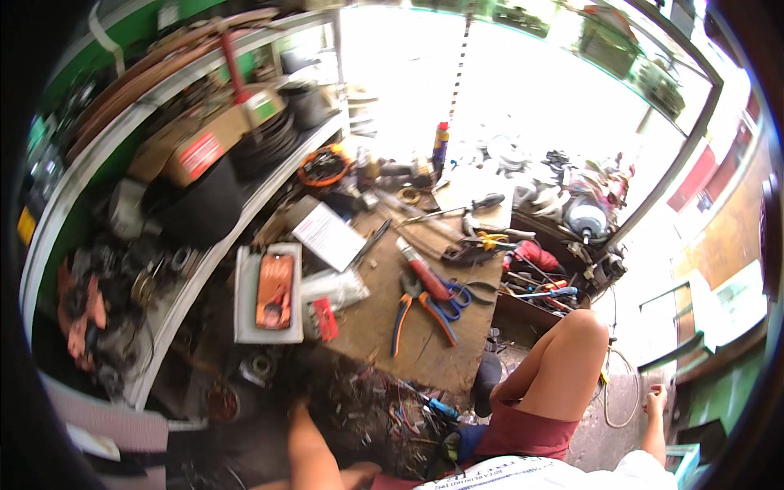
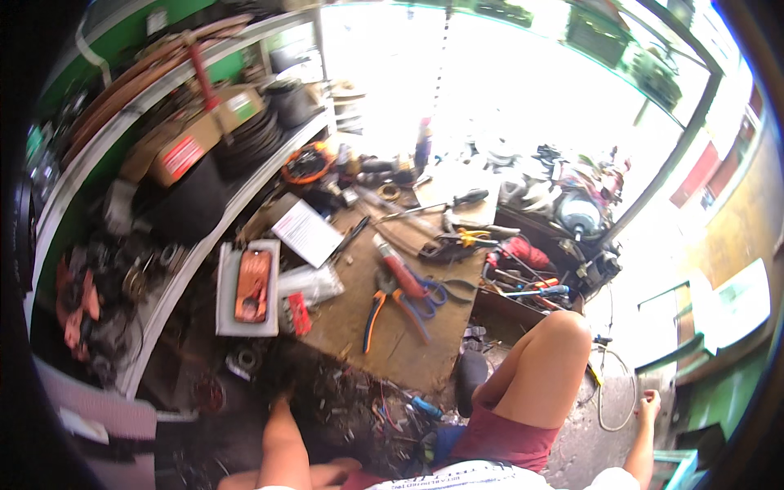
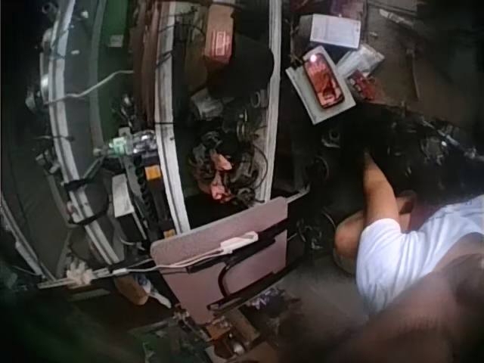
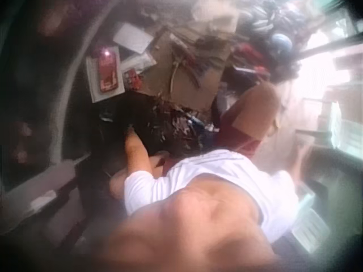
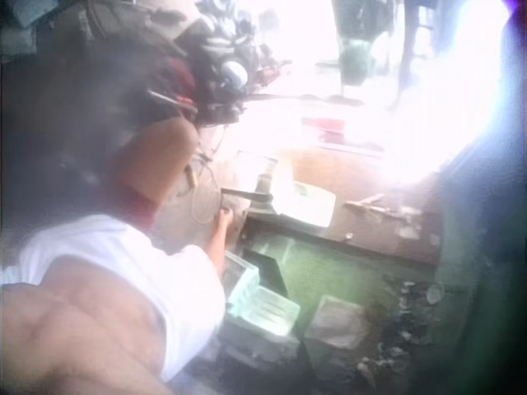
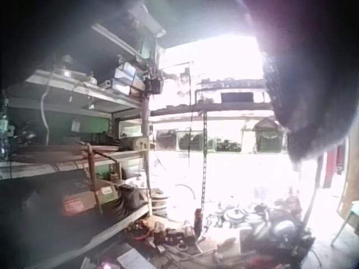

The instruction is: The person strips insulation from wires with a tool, joins the wires together by hand, and wraps the connection with electrical tape.

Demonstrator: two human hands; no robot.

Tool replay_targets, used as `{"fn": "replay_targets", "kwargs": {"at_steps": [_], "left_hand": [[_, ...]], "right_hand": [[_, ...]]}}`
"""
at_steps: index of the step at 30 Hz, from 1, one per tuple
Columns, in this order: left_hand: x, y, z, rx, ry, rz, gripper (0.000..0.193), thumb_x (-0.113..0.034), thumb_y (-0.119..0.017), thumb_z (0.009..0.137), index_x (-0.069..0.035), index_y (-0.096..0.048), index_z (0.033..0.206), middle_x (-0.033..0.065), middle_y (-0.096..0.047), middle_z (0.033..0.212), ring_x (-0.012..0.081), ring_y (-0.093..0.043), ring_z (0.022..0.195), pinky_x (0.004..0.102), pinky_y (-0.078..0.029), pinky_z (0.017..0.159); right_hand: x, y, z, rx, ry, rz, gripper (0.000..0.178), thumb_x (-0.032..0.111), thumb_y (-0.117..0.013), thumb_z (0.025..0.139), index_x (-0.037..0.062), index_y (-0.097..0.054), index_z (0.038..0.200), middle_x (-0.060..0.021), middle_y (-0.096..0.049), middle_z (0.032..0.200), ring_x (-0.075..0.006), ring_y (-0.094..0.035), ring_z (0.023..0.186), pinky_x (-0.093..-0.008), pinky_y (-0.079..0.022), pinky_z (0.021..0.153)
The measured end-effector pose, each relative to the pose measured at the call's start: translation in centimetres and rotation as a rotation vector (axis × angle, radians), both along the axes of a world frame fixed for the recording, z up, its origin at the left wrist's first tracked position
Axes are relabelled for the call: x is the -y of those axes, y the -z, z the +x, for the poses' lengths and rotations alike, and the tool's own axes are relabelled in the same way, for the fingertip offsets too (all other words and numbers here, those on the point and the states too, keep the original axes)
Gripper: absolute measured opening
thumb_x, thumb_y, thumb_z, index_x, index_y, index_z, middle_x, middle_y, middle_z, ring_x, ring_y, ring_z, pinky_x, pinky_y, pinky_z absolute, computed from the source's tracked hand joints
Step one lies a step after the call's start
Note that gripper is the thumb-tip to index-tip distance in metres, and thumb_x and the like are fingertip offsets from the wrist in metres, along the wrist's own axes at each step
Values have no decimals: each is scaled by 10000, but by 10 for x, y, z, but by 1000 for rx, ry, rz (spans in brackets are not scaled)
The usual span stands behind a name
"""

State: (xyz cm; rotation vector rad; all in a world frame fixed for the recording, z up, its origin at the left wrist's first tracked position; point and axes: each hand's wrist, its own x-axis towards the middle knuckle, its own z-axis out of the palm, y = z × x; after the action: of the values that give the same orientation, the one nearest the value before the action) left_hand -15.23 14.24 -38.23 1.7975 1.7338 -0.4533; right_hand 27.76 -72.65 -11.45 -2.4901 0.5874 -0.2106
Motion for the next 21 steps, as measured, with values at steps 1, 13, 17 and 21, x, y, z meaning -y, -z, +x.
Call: {"fn": "replay_targets", "kwargs": {"at_steps": [1, 13, 17, 21], "left_hand": [[-5, -10, -14, -47, -51, 26, 868, -534, -587, 775, -109, -229, 1442, 170, -172, 1500, 310, -158, 1390, 407, -186, 1124], [178, -56, 97, 133, 303, -241, 803, -531, -565, 790, -87, -306, 1407, 183, -248, 1467, 310, -233, 1363, 421, -231, 1097], [198, -89, 116, 50, 512, -199, 784, -530, -558, 795, -80, -331, 1396, 187, -273, 1455, 310, -258, 1354, 426, -246, 1088], [136, -66, 97, -148, 833, -680, 523, -434, -513, 864, -37, -578, 1198, 219, -573, 1194, 294, -543, 1138, 434, -431, 931]], "right_hand": [[-20, 19, -2, -99, 42, -39, 316, -10, -500, 721, 108, -535, 1012, -84, -555, 753, -206, -525, 394, -334, -398, 311], [-280, 41, 92, 113, -822, -147, 161, 107, -605, 784, 52, -597, 935, -162, -626, 849, -309, -615, 821, -380, -479, 725], [-420, -37, 113, 226, -1201, -94, 180, 80, -611, 787, 53, -597, 965, -129, -620, 902, -322, -607, 871, -388, -483, 722], [-513, -74, 109, 347, -1493, 94, 127, 128, -610, 805, 56, -608, 908, -124, -604, 853, -331, -604, 790, -403, -480, 670]]}}
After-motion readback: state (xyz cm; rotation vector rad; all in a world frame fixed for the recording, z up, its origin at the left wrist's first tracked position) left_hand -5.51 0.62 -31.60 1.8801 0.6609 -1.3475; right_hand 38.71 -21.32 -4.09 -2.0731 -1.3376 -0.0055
